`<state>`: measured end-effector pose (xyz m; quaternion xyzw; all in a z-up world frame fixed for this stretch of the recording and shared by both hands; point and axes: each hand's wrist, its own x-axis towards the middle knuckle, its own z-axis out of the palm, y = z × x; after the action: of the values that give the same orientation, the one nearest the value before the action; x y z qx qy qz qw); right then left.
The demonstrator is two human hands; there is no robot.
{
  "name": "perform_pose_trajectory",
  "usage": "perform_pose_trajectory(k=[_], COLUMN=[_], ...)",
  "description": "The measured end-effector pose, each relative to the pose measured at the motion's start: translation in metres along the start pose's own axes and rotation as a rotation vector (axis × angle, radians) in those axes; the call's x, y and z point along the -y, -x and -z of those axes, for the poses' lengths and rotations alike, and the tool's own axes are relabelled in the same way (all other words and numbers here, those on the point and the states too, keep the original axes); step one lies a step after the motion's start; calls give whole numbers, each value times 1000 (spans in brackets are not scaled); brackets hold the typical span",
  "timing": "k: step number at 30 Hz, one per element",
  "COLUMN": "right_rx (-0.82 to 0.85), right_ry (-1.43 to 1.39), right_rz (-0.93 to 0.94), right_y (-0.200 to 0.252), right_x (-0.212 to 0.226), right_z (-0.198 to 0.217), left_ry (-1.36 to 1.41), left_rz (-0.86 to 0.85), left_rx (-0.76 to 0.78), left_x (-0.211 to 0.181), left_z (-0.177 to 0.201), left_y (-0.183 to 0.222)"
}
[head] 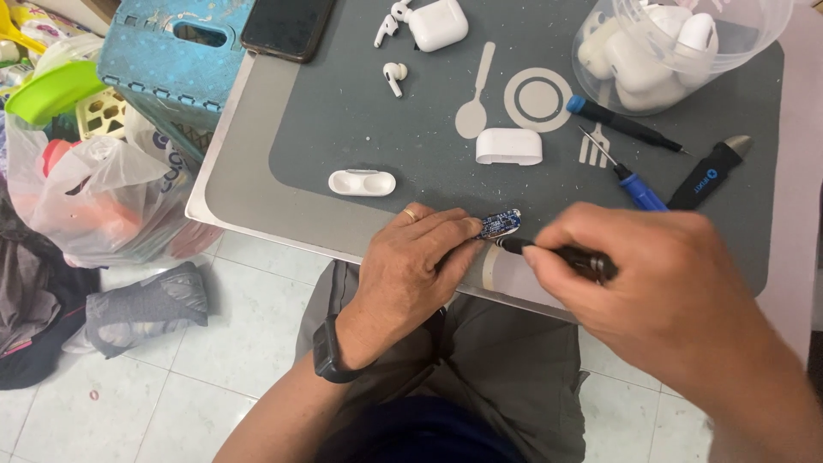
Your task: Assembling the internal components of a wireless earbud, including the PCB and battery, into the plastic housing.
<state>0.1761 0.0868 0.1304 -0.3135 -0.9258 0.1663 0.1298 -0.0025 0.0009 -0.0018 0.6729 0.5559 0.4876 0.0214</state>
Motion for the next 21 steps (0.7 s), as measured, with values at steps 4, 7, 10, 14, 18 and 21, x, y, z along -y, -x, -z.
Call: perform_pose_trajectory(k=[4,7,10,14,18,21], right_rx=[157,276,369,334,430,518], right_ry=[216,295,506,725,743,697], right_rz=[134,134,145,262,159,133], right_y=[-17,-27,-40,-46,-49,-49], right_x=[-3,0,6,7,21,22], right_z=[-1,0,-3,-2,10,12], left_ry=[8,-10,-24,-7,17,14], left_rz=[-22,-25,-21,-28,-29,-21], left_rx=[-19,-30,-35,-29,-33,-40], left_x=[4,3,1,0,0,0], left_z=[-3,-3,-1,-1,1,2], left_y=[2,2,1,0,-2,0])
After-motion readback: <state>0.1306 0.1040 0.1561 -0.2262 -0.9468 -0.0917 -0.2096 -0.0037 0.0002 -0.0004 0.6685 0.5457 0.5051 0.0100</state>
